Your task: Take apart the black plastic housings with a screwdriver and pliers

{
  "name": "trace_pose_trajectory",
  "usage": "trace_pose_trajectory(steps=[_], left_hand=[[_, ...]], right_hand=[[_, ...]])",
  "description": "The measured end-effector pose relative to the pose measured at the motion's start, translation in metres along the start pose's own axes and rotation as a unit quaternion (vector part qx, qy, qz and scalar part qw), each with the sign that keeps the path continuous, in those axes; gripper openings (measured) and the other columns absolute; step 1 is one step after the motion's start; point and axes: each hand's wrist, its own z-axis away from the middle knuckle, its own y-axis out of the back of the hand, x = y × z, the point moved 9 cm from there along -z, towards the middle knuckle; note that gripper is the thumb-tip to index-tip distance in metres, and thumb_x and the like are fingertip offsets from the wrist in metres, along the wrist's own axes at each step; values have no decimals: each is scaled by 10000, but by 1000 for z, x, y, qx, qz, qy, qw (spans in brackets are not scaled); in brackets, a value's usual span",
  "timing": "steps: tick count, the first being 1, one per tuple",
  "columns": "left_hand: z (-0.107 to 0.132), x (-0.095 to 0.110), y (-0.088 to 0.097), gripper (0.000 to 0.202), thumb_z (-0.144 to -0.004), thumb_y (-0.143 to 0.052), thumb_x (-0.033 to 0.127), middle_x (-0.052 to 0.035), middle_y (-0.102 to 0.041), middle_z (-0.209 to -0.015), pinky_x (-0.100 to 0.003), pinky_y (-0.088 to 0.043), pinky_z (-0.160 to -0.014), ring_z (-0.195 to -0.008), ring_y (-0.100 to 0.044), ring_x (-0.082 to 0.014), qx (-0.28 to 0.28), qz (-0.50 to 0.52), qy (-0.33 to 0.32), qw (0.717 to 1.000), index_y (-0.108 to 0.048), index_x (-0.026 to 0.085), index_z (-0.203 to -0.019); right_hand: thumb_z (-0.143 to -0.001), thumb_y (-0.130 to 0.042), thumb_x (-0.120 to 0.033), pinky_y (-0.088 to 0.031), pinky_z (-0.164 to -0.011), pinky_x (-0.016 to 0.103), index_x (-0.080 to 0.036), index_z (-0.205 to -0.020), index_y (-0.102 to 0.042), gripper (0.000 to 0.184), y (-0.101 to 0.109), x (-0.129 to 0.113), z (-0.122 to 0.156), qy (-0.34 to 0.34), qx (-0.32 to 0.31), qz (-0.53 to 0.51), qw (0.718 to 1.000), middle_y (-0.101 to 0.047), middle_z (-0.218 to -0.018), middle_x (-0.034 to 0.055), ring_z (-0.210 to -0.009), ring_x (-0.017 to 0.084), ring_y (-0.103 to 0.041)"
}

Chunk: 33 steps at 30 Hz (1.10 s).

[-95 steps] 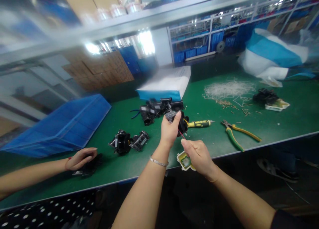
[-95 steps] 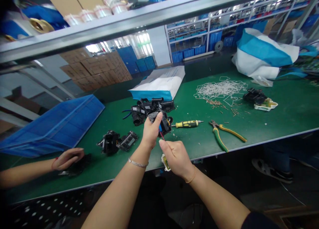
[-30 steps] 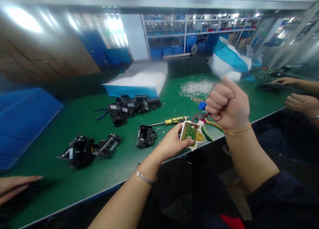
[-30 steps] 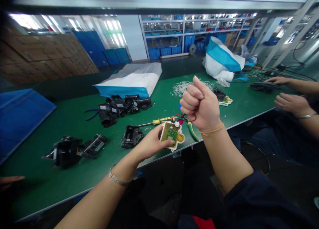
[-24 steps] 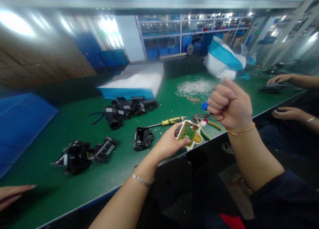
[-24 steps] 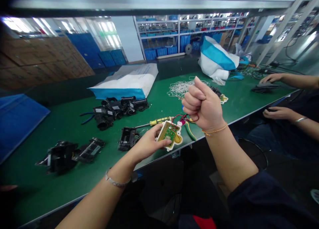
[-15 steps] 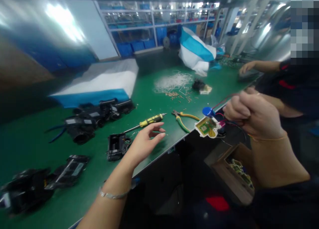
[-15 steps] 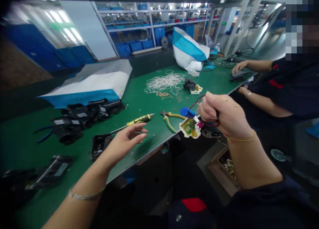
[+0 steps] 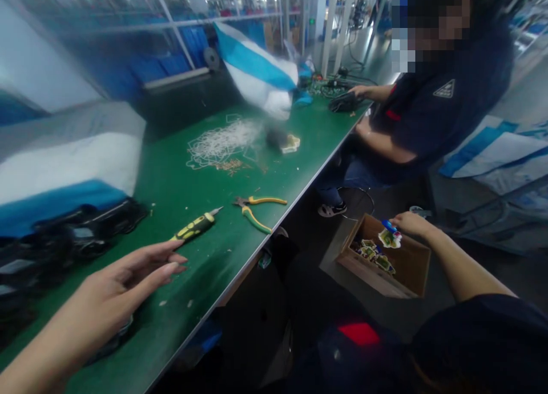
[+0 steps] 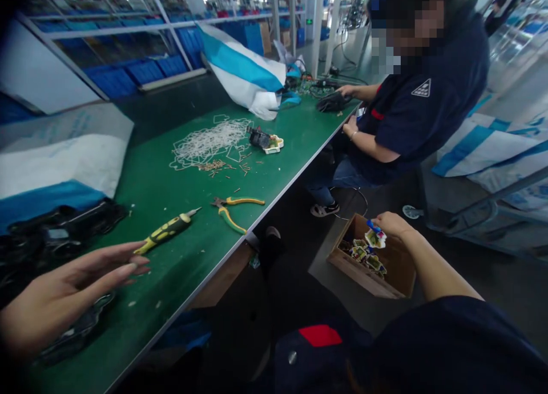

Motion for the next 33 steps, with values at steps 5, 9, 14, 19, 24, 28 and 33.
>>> trace_pose_trajectory(steps=[5, 9, 14, 19, 24, 28, 33], left_hand=[[6, -17, -2, 671, -587, -710, 649, -45, -729, -1052, -437, -521, -949, -1005, -675, -285, 20, 62, 58, 996, -639, 263, -1131], [16, -20, 7, 617, -671, -668, 616, -51, -727, -1039, -396, -554, -883, -959, -687, -268, 99, 99, 54, 989, -627, 238, -1157], [35, -33, 26, 475, -748, -636, 551, -37, -722, -1034, -385, -517, -939, -980, -672, -239, 211, 93, 39, 972, -652, 238, -1105], [68, -40, 48, 429, -799, -606, 486, -67, -709, -1045, -366, -522, -918, -975, -666, -217, 329, 122, 12, 936, -642, 191, -1108], [94, -53, 65, 374, -875, -520, 428, -93, -655, -1143, -363, -499, -943, -1054, -622, -204, 393, 93, -21, 914, -607, 185, -1145], [108, -61, 68, 439, -840, -586, 413, -96, -570, -1248, -452, -379, -1067, -1217, -492, -245, 395, -29, -16, 918, -551, 212, -1228], [106, -67, 47, 957, -586, -806, 508, -106, -347, -1447, -539, -293, -1111, -1354, -288, -331, 293, -94, -15, 951, -365, 298, -1409]], right_hand=[[-900, -595, -337, -521, -658, 284, -182, -924, -653, 168, -13, 3, -20, 45, 0, 56, 997, -663, -878, 40, -750, 153, -641], [-853, -568, -335, -520, -715, 366, -179, -844, -720, 218, -21, -46, -44, 132, 48, 59, 988, -718, -892, 134, -806, 271, -688], [-868, -505, -426, -501, -901, 429, -201, -1018, -694, 330, -48, -146, -42, 253, 53, 44, 965, -688, -1084, 106, -959, 278, -671], [-896, -495, -427, -498, -953, 421, -248, -1067, -648, 291, -65, -253, 8, 399, 87, 12, 913, -645, -1171, 71, -1025, 254, -648], [-917, -489, -399, -438, -1031, 428, -269, -1137, -598, 277, -96, -337, 62, 485, 54, -38, 872, -593, -1235, 59, -1124, 249, -587], [-927, -483, -362, -432, -1027, 446, -266, -1128, -594, 249, -118, -394, 99, 544, 23, -45, 838, -563, -1264, 69, -1161, 257, -555], [-933, -471, -322, -438, -1017, 431, -257, -1111, -602, 229, -137, -455, 122, 584, -11, -61, 809, -561, -1253, 80, -1171, 250, -541]])
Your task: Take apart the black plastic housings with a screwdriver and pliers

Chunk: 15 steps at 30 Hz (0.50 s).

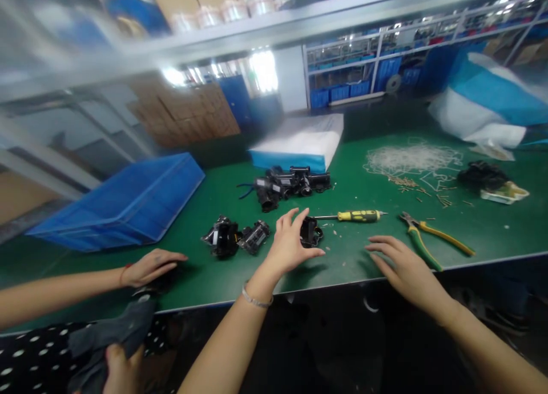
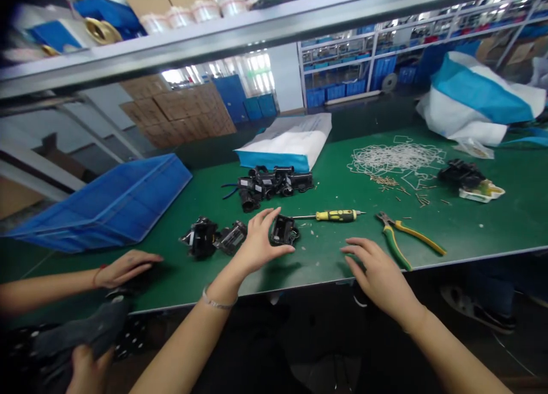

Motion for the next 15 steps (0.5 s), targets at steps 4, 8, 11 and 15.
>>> trace_pose_trajectory(steps=[4, 8, 11, 15], left_hand=[[2, -6, -15, 1130, -468, -864, 507, -123, -186, -1529, -584, -275, -1107, -1388, -200, -400, -39, -5, 9, 999, -319, 307, -1439], [-3, -16, -26, 1104, -481, -869, 458, -115, -254, -1503, -559, -336, -1084, -1343, -292, -399, -60, -9, 29, 998, -335, 299, -1434], [-7, -22, -30, 1063, -463, -879, 437, -101, -346, -1439, -533, -376, -1065, -1275, -382, -377, -66, -8, 34, 997, -396, 292, -1399], [-10, -25, -31, 1082, -428, -882, 482, -122, -346, -1412, -530, -376, -1067, -1260, -383, -375, -67, 2, 23, 997, -420, 270, -1384]], right_hand=[[-934, -456, -302, -482, -961, 413, -248, -1057, -626, 217, -27, -2, -25, 8, 1, -37, 999, -601, -1181, 77, -1088, 239, -591], [-918, -484, -320, -488, -927, 451, -245, -1015, -639, 197, -46, 10, -29, 3, 25, -6, 1000, -634, -1083, 77, -1021, 263, -606], [-913, -494, -329, -474, -937, 459, -244, -1034, -623, 196, -51, 14, -26, 6, 26, -4, 1000, -636, -1068, 77, -1022, 269, -598], [-905, -507, -334, -455, -967, 451, -231, -1104, -599, 242, -42, 15, -23, -5, 57, -12, 998, -598, -1150, 98, -1065, 271, -578]])
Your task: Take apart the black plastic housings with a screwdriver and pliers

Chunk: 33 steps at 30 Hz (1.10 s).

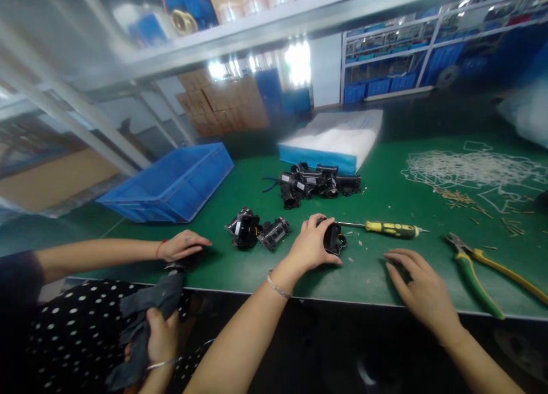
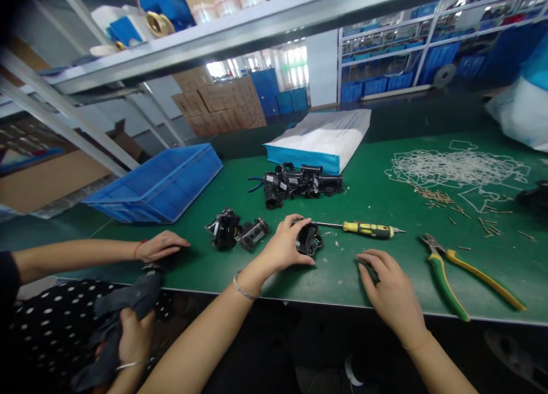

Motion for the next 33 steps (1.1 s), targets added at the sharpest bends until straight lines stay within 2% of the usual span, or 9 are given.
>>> trace_pose_trajectory(steps=[6, 10, 15, 20, 23, 27, 29, 31, 33], left_hand=[[0, -1, -2, 1086, -454, -879, 387, -122, -297, -1431, -513, -311, -1132, -1344, -295, -367, -15, -12, -18, 1000, -379, 262, -1409], [2, 7, -5, 851, -642, -734, 244, -104, -240, -1484, -432, -280, -1172, -1386, -287, -303, -38, -10, -53, 998, -367, 248, -1410], [5, 10, -6, 713, -705, -666, 256, -89, -268, -1480, -436, -291, -1170, -1367, -344, -292, -72, -25, -77, 994, -417, 263, -1372], [6, 5, -10, 852, -626, -734, 242, -61, -222, -1516, -482, -281, -1164, -1394, -291, -318, -124, -32, -68, 989, -372, 317, -1394], [5, 8, -5, 791, -647, -712, 234, -60, -202, -1528, -487, -266, -1164, -1406, -271, -317, -124, -21, -66, 990, -402, 316, -1370], [5, 11, 8, 699, -694, -709, 434, -85, -423, -1411, -445, -353, -1112, -1292, -450, -290, -135, 29, -27, 990, -442, 270, -1319], [7, 13, 16, 696, -727, -657, 541, -74, -514, -1346, -414, -413, -1052, -1203, -533, -270, -143, 45, 11, 989, -426, 267, -1325], [9, 17, 24, 646, -761, -572, 627, -62, -585, -1272, -384, -457, -975, -1112, -588, -255, -141, 28, 43, 989, -465, 263, -1284], [9, 24, 25, 616, -761, -501, 702, -58, -656, -1148, -361, -484, -877, -1003, -627, -254, -153, -26, 60, 986, -551, 254, -1180]], right_hand=[[-881, -544, -308, -372, -1047, 483, -209, -1172, -580, 309, 22, 1, -25, 32, 60, 42, 997, -522, -1307, 117, -1203, 294, -486], [-872, -535, -223, -306, -1078, 515, -149, -1291, -507, 426, 12, 4, -55, 29, -3, 97, 995, -467, -1390, 151, -1306, 319, -381], [-904, -461, -145, -377, -979, 445, -196, -1250, -564, 365, 5, 2, -68, -12, -50, 132, 990, -581, -1185, 112, -1099, 275, -514], [-935, -453, -196, -413, -916, 371, -160, -1201, -588, 301, 11, 0, -58, -61, -55, 106, 991, -571, -1122, 124, -1018, 250, -528], [-945, -442, -223, -403, -938, 382, -159, -1245, -567, 331, 16, 4, -49, -91, -58, 57, 993, -587, -1092, 133, -1035, 265, -532], [-959, -409, -250, -420, -943, 397, -175, -1280, -536, 354, 26, 14, -31, -134, -60, -41, 988, -619, -1107, 124, -1044, 257, -563], [-970, -375, -286, -480, -861, 359, -191, -1276, -527, 354, 31, 15, -18, -150, -71, -97, 981, -635, -1105, 103, -962, 220, -612], [-979, -329, -328, -522, -702, 305, -198, -1295, -499, 382, 34, 14, 0, -181, -88, -179, 963, -644, -1056, 87, -835, 183, -640], [-977, -319, -392, -485, -545, 253, -193, -1327, -470, 430, 34, 16, 23, -255, -102, -304, 912, -640, -886, 60, -700, 160, -618]])
